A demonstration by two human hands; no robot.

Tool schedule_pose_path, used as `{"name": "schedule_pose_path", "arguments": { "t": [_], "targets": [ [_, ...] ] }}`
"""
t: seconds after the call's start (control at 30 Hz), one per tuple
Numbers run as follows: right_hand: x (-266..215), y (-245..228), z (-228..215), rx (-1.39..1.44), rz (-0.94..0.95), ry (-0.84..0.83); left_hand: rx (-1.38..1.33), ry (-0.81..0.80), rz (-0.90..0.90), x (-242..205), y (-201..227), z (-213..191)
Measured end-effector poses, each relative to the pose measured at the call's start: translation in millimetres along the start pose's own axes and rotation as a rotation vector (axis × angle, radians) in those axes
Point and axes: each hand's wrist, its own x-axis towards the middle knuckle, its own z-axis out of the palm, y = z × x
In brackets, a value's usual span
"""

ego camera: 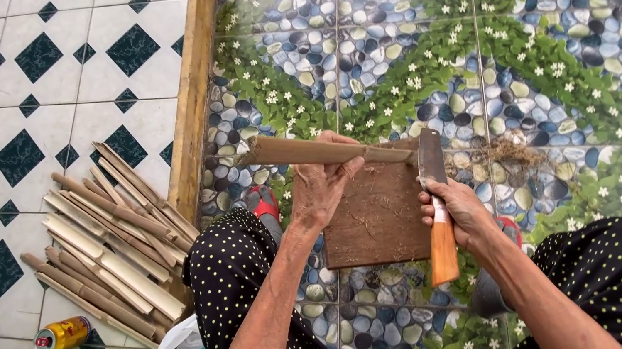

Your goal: Shaving and shaping bamboo strips using a hand knife against a wooden block on the floor.

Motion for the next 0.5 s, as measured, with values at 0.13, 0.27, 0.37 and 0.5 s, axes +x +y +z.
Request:
{"name": "schedule_pose_path", "arguments": {
  "t": [0.13,0.27,0.37,0.5],
  "targets": [
    [-27,-28,13,0.006,-0.055,-0.062,-0.04,-0.043,0.024,1,-11,10],
    [-51,-47,31,-0.061,-0.213,-0.053,0.016,0.033,-0.034,5,-42,19],
    [-56,-45,36,-0.134,-0.328,-0.02,-0.001,0.065,-0.046,12,-39,16],
    [-64,-44,53,-0.196,-0.431,-0.057,-0.155,0.078,-0.055,14,0,27]
  ]
}}
